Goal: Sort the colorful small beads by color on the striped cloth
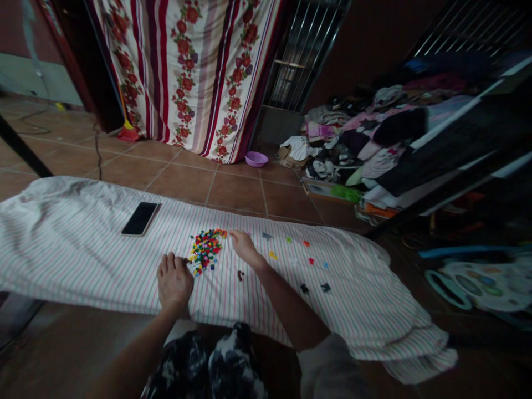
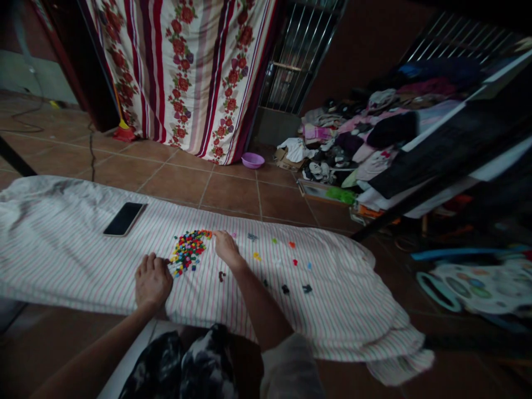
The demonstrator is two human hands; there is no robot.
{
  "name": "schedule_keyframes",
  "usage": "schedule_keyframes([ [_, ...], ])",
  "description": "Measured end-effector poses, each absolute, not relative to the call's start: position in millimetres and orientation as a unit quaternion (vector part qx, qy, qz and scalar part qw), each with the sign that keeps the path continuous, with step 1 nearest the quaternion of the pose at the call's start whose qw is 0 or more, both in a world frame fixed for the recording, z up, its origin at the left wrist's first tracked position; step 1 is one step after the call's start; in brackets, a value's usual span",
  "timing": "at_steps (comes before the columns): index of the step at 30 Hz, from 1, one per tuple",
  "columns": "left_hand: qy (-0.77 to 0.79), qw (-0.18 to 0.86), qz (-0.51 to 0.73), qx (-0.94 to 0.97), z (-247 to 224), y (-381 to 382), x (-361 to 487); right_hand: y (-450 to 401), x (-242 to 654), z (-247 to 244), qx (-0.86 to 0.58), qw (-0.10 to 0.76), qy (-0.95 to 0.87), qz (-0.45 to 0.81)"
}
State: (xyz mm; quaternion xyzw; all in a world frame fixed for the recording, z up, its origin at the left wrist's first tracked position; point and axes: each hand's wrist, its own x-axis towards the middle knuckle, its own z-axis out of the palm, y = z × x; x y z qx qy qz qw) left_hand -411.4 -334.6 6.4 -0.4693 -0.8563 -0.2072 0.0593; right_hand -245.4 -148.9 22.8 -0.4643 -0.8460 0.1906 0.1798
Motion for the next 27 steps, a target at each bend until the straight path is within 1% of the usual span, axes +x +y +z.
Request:
schedule_keyframes([
  [5, -0.858, 0.052, -0.203, -0.468, 8, -335, -411, -144, -277, 23, -0.479, 0.137, -0.849, 0.177],
  [13, -0.855, 0.062, -0.207, -0.472, 5, -334, -412, -167, -295, 19, -0.456, 0.125, -0.859, 0.199],
  [23, -0.854, 0.059, -0.214, -0.470, 6, -334, -411, -206, -290, 24, -0.364, 0.198, -0.876, 0.248],
  [27, -0.855, 0.061, -0.209, -0.471, 6, -334, -411, -215, -276, 19, -0.356, 0.280, -0.848, 0.276],
])
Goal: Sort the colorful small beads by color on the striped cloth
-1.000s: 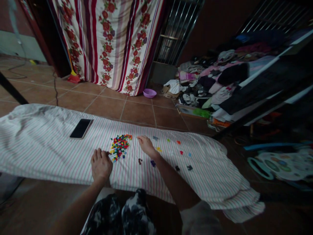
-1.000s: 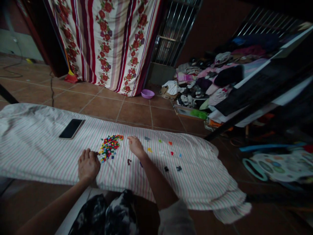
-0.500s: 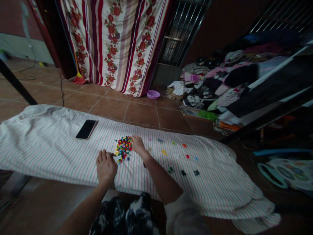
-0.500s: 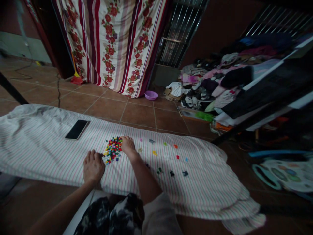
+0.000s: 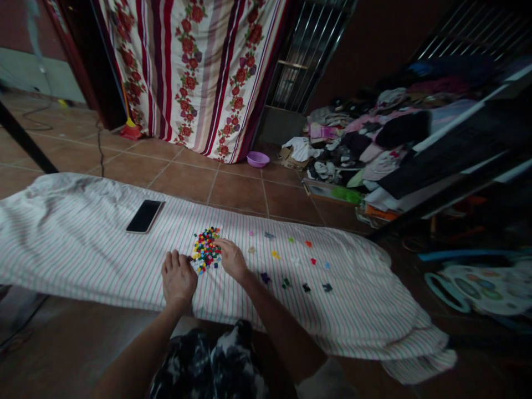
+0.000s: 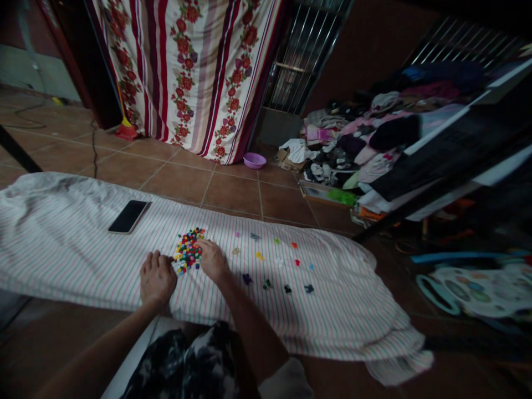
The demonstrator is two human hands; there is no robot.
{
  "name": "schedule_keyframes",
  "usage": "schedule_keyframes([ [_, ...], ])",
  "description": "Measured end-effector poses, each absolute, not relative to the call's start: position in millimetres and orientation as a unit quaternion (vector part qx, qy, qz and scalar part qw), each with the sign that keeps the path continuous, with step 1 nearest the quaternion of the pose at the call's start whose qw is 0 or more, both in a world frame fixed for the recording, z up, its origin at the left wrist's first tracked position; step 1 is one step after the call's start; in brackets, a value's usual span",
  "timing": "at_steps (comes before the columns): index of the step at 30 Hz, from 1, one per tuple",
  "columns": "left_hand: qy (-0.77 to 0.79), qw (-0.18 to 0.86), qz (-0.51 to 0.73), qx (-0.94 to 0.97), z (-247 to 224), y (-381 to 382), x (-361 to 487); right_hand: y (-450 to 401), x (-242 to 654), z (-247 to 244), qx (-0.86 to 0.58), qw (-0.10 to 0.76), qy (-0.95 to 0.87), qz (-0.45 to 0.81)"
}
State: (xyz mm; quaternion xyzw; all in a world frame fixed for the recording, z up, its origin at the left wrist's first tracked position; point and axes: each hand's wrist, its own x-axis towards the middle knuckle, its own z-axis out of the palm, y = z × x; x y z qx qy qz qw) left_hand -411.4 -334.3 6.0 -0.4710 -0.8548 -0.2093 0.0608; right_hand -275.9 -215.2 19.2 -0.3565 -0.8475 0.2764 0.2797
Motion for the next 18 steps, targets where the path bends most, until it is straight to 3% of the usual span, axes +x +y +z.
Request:
schedule_keyframes([
  [4, -0.851, 0.062, -0.216, -0.474, 6, -335, -412, -215, -263, 13, -0.418, 0.328, -0.799, 0.281],
  [10, -0.849, 0.062, -0.225, -0.473, 4, -335, -413, -206, -265, 8, -0.520, 0.262, -0.778, 0.237],
  [18, -0.852, 0.062, -0.217, -0.473, 7, -335, -412, -209, -269, 2, -0.444, 0.300, -0.777, 0.331],
])
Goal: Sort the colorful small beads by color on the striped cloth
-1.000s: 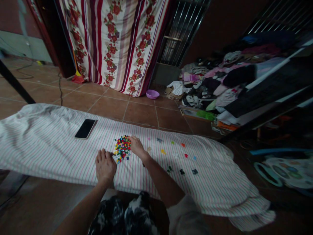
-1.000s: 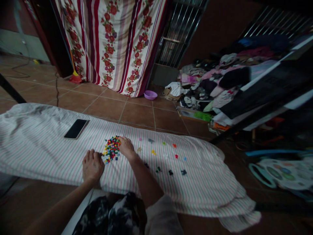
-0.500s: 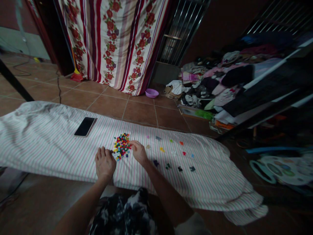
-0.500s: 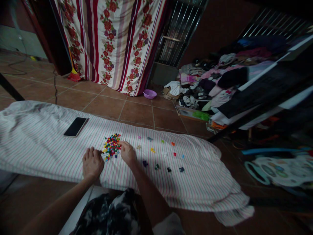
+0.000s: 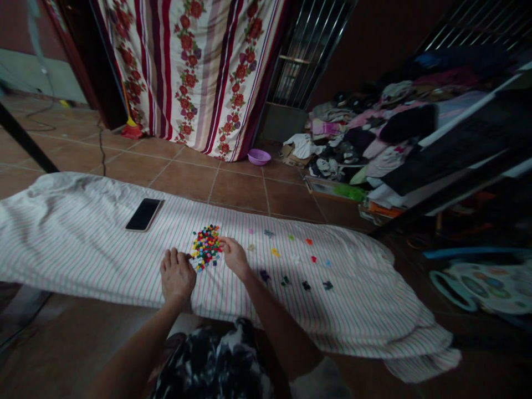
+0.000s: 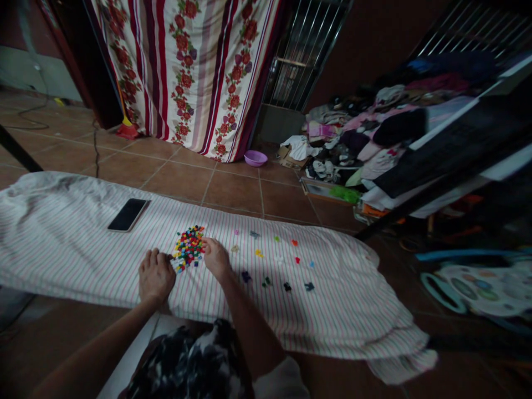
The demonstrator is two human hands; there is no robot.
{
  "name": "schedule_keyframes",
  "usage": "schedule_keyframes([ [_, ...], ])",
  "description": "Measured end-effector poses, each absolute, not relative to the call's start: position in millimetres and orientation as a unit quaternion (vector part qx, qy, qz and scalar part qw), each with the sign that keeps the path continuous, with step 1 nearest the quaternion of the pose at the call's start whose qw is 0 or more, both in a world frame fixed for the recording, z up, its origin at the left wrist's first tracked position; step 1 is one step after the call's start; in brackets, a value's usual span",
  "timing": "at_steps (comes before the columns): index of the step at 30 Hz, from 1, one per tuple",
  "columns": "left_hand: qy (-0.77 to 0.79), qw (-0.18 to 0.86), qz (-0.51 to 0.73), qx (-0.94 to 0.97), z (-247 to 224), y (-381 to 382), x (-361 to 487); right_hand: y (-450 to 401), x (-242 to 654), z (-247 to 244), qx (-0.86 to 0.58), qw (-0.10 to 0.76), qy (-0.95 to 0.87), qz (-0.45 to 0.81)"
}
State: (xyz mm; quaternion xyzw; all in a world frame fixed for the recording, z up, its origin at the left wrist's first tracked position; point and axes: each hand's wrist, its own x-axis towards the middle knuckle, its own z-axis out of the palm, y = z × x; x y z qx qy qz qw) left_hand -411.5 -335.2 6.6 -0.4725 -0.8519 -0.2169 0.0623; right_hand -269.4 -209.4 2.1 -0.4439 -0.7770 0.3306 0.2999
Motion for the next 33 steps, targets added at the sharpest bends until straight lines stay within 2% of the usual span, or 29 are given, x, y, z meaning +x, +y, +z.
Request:
schedule_keyframes([
  [5, -0.853, 0.066, -0.212, -0.472, 8, -335, -411, -206, -256, 3, -0.469, 0.315, -0.771, 0.295],
  [26, -0.860, 0.073, -0.190, -0.469, 6, -334, -412, -200, -279, 27, -0.592, 0.129, -0.771, 0.196],
  [33, -0.861, 0.069, -0.190, -0.467, 6, -334, -412, -198, -279, 22, -0.588, 0.162, -0.768, 0.196],
])
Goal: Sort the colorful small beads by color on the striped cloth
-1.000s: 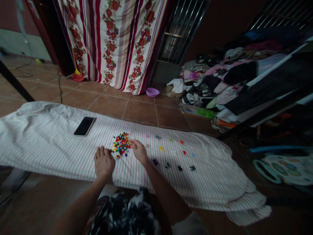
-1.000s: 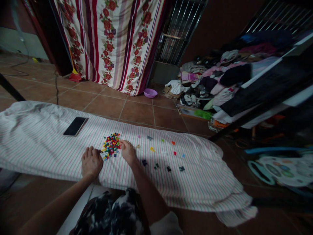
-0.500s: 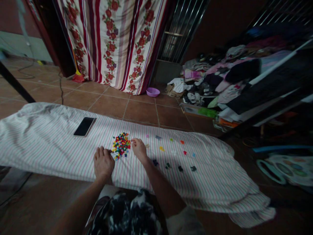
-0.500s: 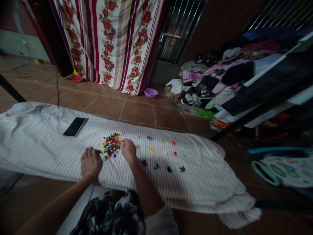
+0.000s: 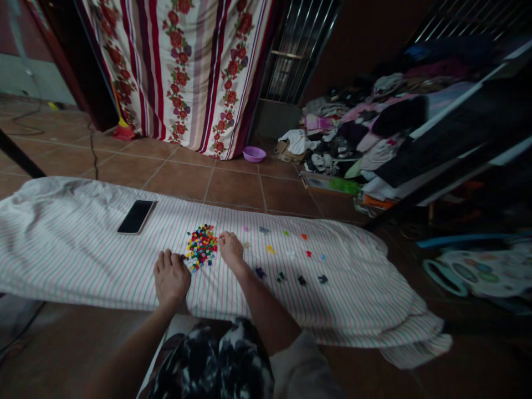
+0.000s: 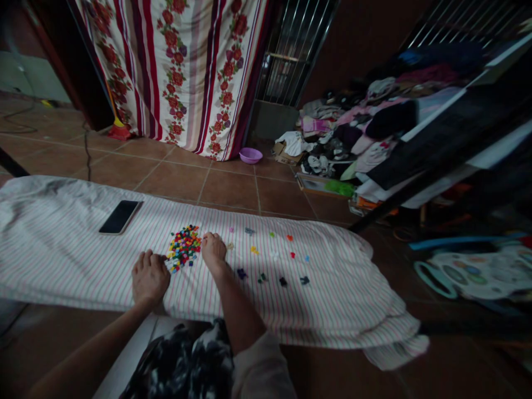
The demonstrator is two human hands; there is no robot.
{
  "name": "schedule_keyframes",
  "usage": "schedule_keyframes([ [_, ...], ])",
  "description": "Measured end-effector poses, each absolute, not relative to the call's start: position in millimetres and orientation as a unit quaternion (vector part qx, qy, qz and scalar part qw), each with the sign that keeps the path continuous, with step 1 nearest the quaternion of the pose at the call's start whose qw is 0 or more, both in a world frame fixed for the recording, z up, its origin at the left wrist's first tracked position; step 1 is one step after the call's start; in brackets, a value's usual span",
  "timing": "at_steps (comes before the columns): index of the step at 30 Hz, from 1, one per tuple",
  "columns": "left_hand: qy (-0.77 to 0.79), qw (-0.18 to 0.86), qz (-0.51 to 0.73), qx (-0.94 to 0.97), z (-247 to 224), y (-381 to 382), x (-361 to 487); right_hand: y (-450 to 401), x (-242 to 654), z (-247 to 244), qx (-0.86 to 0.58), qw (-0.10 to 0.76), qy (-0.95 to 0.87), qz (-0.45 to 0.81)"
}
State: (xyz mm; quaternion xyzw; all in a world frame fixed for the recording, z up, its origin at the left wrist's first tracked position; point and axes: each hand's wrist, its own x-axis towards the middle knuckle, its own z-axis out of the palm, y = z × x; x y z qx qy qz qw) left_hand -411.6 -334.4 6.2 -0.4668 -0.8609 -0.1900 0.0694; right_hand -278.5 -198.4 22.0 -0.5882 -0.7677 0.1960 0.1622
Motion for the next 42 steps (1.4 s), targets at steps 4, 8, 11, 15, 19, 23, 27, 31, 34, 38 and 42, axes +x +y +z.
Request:
schedule_keyframes([
  [4, -0.860, 0.060, -0.185, -0.471, 8, -335, -412, -199, -272, 17, -0.569, 0.222, -0.764, 0.207],
  [8, -0.858, 0.053, -0.192, -0.473, 11, -337, -411, -210, -262, 15, -0.552, 0.284, -0.748, 0.235],
  [11, -0.858, 0.054, -0.196, -0.471, 13, -338, -411, -221, -250, 16, -0.543, 0.319, -0.737, 0.245],
  [15, -0.858, 0.045, -0.192, -0.475, 17, -339, -410, -237, -221, 16, -0.539, 0.370, -0.714, 0.250],
  [19, -0.856, 0.042, -0.191, -0.478, 22, -340, -409, -250, -175, 14, -0.538, 0.426, -0.688, 0.236],
  [23, -0.857, 0.044, -0.191, -0.477, 23, -340, -408, -260, -120, 14, -0.584, 0.433, -0.653, 0.214],
  [27, -0.859, 0.044, -0.190, -0.474, 22, -341, -408, -265, -66, 11, -0.628, 0.453, -0.600, 0.199],
  [31, -0.857, 0.048, -0.195, -0.474, 21, -341, -408, -265, -13, 5, -0.669, 0.446, -0.574, 0.155],
  [34, -0.858, 0.045, -0.190, -0.475, 22, -342, -408, -263, 22, -1, -0.693, 0.438, -0.561, 0.120],
  [38, -0.858, 0.046, -0.187, -0.476, 24, -342, -408, -257, 55, -7, -0.704, 0.417, -0.565, 0.104],
  [42, -0.862, 0.042, -0.181, -0.472, 27, -342, -407, -250, 70, -11, -0.698, 0.403, -0.581, 0.118],
])
